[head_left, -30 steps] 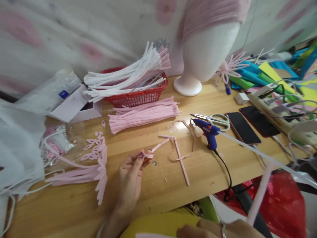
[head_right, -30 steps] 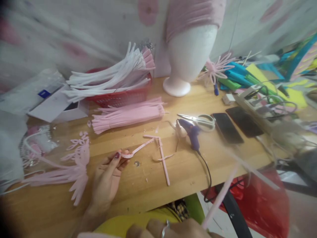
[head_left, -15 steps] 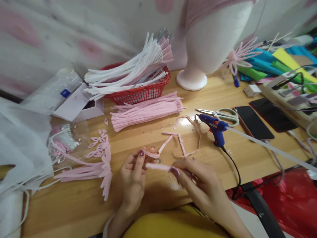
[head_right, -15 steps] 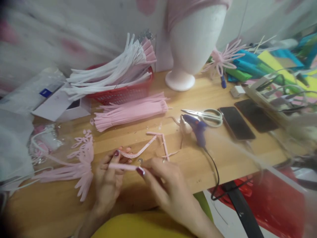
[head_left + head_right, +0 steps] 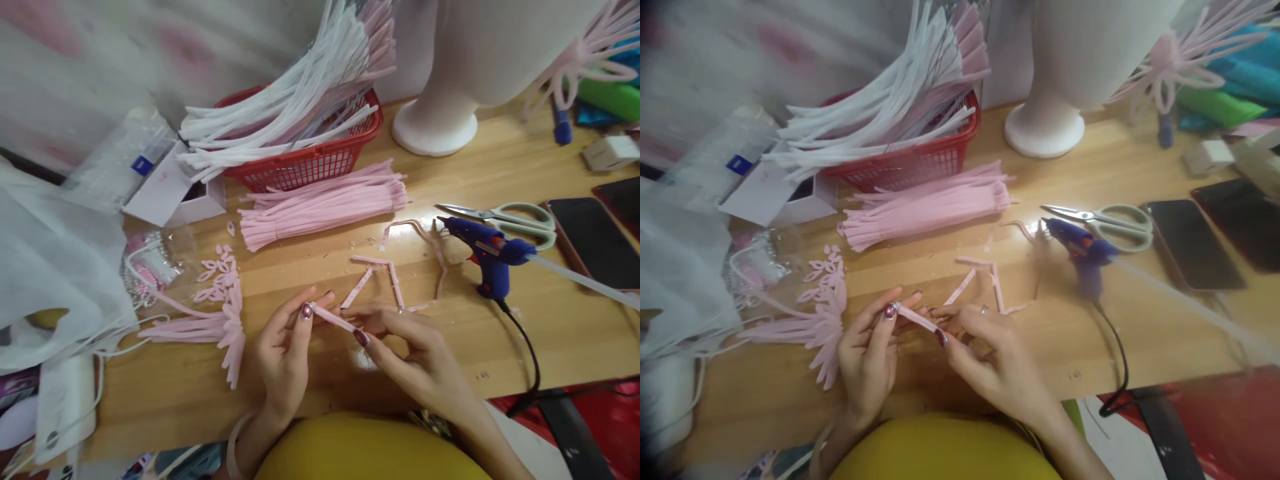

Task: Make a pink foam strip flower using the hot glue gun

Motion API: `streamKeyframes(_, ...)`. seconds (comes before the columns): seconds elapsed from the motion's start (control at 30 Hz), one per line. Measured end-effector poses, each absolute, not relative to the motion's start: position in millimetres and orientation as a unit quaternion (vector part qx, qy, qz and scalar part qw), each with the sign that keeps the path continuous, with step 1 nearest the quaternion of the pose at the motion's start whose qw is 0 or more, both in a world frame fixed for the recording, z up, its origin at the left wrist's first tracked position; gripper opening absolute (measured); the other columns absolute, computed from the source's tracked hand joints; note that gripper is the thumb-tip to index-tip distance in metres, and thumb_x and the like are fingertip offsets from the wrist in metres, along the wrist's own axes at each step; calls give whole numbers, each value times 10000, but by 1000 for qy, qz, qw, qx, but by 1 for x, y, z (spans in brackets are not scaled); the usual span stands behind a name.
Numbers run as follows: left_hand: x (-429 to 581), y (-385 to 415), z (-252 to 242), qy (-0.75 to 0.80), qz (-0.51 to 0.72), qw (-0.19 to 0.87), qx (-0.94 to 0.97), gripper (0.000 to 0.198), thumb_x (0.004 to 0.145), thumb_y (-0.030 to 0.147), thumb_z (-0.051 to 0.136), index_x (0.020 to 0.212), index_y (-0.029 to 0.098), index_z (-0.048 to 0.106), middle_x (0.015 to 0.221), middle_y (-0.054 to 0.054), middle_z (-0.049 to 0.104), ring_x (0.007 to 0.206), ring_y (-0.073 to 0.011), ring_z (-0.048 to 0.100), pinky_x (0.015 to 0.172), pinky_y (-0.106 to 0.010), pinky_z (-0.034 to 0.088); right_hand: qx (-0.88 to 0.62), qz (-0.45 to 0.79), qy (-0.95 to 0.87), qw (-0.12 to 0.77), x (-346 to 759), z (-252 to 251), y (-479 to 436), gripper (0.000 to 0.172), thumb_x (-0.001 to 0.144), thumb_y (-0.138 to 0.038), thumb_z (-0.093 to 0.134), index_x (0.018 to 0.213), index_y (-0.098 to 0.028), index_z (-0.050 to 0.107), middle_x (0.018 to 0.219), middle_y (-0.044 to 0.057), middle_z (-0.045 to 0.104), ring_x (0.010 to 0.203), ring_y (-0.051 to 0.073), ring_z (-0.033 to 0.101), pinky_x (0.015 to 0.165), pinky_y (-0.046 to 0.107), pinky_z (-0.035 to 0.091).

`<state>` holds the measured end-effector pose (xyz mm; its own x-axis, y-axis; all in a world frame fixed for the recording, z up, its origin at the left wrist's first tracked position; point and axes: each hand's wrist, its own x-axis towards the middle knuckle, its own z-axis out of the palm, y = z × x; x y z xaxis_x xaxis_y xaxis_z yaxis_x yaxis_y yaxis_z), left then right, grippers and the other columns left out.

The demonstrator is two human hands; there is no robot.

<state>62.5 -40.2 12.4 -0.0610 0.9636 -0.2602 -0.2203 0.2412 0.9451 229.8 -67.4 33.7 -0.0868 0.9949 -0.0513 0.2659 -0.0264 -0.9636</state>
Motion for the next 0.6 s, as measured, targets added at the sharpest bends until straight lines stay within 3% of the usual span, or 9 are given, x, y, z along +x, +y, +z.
streamKeyframes(0.1, 64, -41, 14, 521, 510, 567, 383, 247, 901, 307, 663, 1105, 190, 738, 1016, -114, 793, 914, -256, 768, 801, -324, 636, -547, 453, -581, 398, 230, 32, -67, 122, 934, -192, 562, 835, -207, 633, 1091, 78, 747, 906, 197, 709, 709, 269, 547)
streamKeyframes(0.4, 67, -38, 21, 548, 498, 540, 401, 228, 807, 254, 769, 1025, 190, 750, 971, -97, 801, 790, -234, 782, 668, -239, 638, -543, 432, -588, 415, 224, 33, -66, 134, 920, -170, 564, 818, -211, 640, 1085, 80, 735, 978, 209, 694, 824, 317, 543)
streamKeyframes(0.6, 65, -37, 20, 550, 492, 555, 383, 253, 801, 273, 776, 1031, 174, 737, 944, -98, 804, 782, -225, 782, 662, -227, 634, -532, 441, -589, 419, 221, 30, -66, 145, 913, -179, 564, 786, -209, 626, 1035, 92, 732, 1029, 232, 679, 771, 308, 548)
